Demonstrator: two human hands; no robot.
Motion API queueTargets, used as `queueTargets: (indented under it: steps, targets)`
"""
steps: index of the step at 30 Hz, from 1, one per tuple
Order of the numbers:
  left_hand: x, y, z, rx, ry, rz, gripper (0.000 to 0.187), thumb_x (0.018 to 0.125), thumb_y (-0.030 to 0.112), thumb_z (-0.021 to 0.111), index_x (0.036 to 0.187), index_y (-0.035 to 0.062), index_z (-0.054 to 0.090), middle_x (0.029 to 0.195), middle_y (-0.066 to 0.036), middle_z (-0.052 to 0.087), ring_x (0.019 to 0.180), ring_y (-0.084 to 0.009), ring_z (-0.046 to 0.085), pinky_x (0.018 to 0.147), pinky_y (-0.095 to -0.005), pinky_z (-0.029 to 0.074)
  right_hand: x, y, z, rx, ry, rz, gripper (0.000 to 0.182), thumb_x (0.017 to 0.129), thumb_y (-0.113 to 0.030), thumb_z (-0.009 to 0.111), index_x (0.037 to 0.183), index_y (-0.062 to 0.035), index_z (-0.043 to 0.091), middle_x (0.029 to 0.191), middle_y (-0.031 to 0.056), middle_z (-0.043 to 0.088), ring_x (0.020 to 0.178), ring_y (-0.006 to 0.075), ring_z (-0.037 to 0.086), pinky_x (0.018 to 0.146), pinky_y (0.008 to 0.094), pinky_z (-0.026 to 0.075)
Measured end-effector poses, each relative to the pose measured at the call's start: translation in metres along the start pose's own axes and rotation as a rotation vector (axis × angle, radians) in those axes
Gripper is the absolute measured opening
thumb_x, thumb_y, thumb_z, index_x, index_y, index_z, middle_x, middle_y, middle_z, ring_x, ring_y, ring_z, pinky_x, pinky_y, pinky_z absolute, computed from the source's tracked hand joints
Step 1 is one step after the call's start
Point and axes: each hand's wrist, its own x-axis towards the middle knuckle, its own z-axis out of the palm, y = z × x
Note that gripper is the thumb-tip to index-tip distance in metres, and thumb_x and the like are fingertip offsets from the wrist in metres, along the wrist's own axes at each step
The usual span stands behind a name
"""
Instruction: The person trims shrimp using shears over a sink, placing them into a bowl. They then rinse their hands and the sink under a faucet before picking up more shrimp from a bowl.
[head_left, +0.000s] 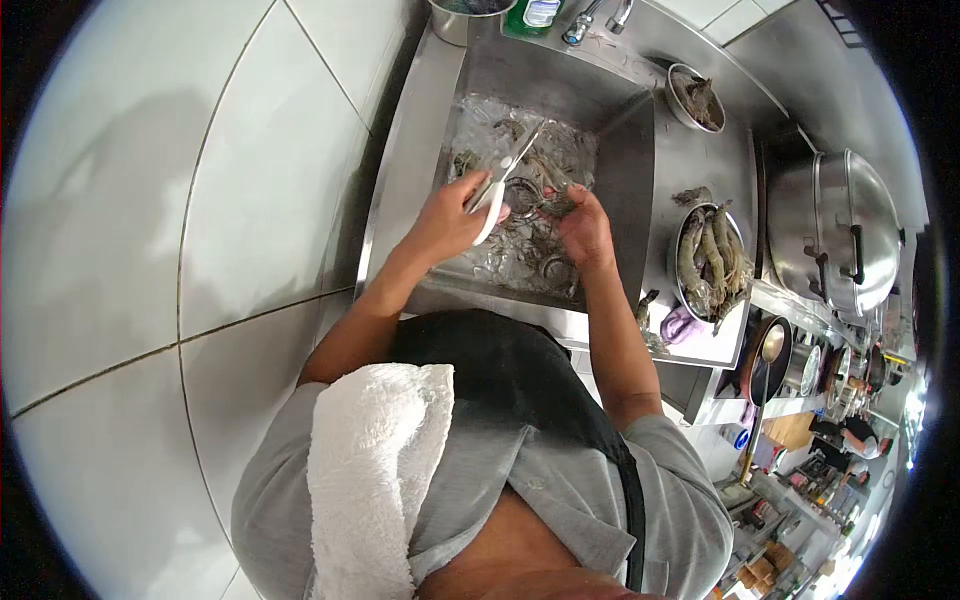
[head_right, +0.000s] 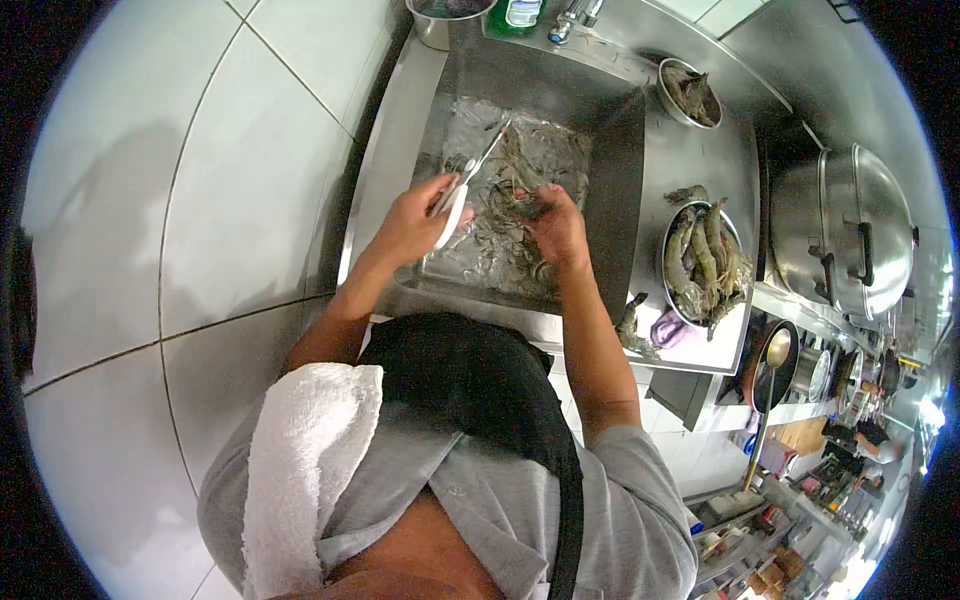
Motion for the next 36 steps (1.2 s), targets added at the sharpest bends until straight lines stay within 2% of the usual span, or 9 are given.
queueTargets:
  steps: [3, 12, 15, 21, 24, 27, 30, 33, 36]
  targets:
    - [-0.014, -0.003, -0.004, 0.218, -0.057, 0.01, 0.059, 0.081, 0.024, 0.07, 0.129, -0.0012, 0.046, 0.1, -0.018, 0.064, 0.087, -0.0198, 0.065, 0.075, -0.0308, 0.05, -0.006, -0.008, -0.001, -0.069, 0.039, -0.074, 0.021, 0.09, -0.019, 0.057, 0.103, -0.0025, 0.056, 0.096, 0.0069, 0.062, 0.09, 0.0202, 0.06, 0.084, 0.0357, 0.047]
    - [-0.018, 0.0, 0.02, 0.383, -0.099, 0.028, 0.038, 0.085, 0.019, 0.058, 0.116, 0.0009, 0.049, 0.097, -0.025, 0.062, 0.083, -0.0399, 0.063, 0.071, -0.0437, 0.049, 0.0, -0.007, -0.02, -0.617, 0.084, -0.471, 0.021, 0.089, -0.012, 0.061, 0.107, -0.0002, 0.057, 0.097, 0.006, 0.065, 0.087, 0.0124, 0.06, 0.082, 0.0261, 0.045]
    - [-0.014, -0.001, 0.024, 0.372, -0.132, -0.009, 0.034, 0.084, 0.019, 0.057, 0.112, 0.0014, 0.05, 0.093, -0.026, 0.061, 0.081, -0.0418, 0.061, 0.07, -0.0458, 0.048, 0.004, -0.002, -0.034, -0.748, 0.136, -0.522, 0.021, 0.089, -0.012, 0.062, 0.106, -0.0004, 0.058, 0.097, 0.0062, 0.064, 0.089, 0.0121, 0.058, 0.082, 0.0249, 0.043]
    - [-0.006, -0.015, 0.031, 0.381, -0.228, -0.114, 0.035, 0.083, 0.023, 0.058, 0.111, 0.0031, 0.05, 0.089, -0.024, 0.063, 0.084, -0.0406, 0.062, 0.07, -0.0461, 0.047, -0.004, -0.002, -0.038, -1.064, 0.254, -0.517, 0.026, 0.087, -0.017, 0.066, 0.107, -0.0028, 0.058, 0.099, 0.0086, 0.063, 0.093, 0.015, 0.056, 0.083, 0.0279, 0.044]
    - [-0.001, -0.039, 0.037, 0.376, -0.206, -0.036, 0.034, 0.083, 0.025, 0.059, 0.109, 0.0039, 0.053, 0.088, -0.022, 0.064, 0.082, -0.0405, 0.062, 0.07, -0.0451, 0.047, -0.009, -0.001, -0.038, -1.207, 0.253, -0.529, 0.027, 0.086, -0.017, 0.066, 0.109, -0.0053, 0.058, 0.102, 0.0105, 0.064, 0.091, 0.0188, 0.06, 0.081, 0.0305, 0.046]
    - [0.01, -0.065, 0.048, 0.33, -0.269, -0.093, 0.036, 0.08, 0.027, 0.064, 0.106, 0.0032, 0.056, 0.084, -0.019, 0.064, 0.079, -0.0341, 0.064, 0.073, -0.0433, 0.048, -0.006, 0.002, -0.055, -1.365, 0.229, -0.507, 0.027, 0.086, -0.017, 0.065, 0.111, -0.0071, 0.057, 0.104, 0.0124, 0.065, 0.089, 0.0228, 0.062, 0.079, 0.0324, 0.047]
    - [0.019, -0.079, 0.057, 0.185, -0.395, -0.168, 0.034, 0.08, 0.024, 0.067, 0.103, 0.0009, 0.059, 0.079, -0.015, 0.065, 0.072, -0.0242, 0.064, 0.067, -0.0387, 0.052, -0.005, 0.006, -0.067, -1.385, 0.227, -0.422, 0.028, 0.087, -0.019, 0.064, 0.112, -0.0074, 0.057, 0.103, 0.0131, 0.065, 0.089, 0.0245, 0.062, 0.079, 0.033, 0.047]
    - [0.018, -0.087, 0.065, -0.338, -0.419, -0.432, 0.031, 0.081, 0.018, 0.067, 0.104, -0.0016, 0.059, 0.077, -0.01, 0.064, 0.066, -0.0165, 0.062, 0.059, -0.0327, 0.054, 0.005, 0.014, -0.093, -1.271, 0.25, -0.34, 0.03, 0.088, -0.022, 0.064, 0.111, -0.0044, 0.057, 0.1, 0.0125, 0.064, 0.091, 0.0224, 0.06, 0.081, 0.0323, 0.046]
    - [0.004, -0.077, 0.069, -0.583, -0.408, -0.524, 0.029, 0.086, 0.014, 0.063, 0.109, -0.0022, 0.056, 0.083, -0.012, 0.064, 0.065, -0.0175, 0.064, 0.057, -0.0306, 0.056, 0.016, 0.019, -0.118, -1.078, 0.279, -0.349, 0.035, 0.088, -0.026, 0.064, 0.11, 0.0004, 0.056, 0.098, 0.011, 0.064, 0.092, 0.0192, 0.057, 0.082, 0.031, 0.044]
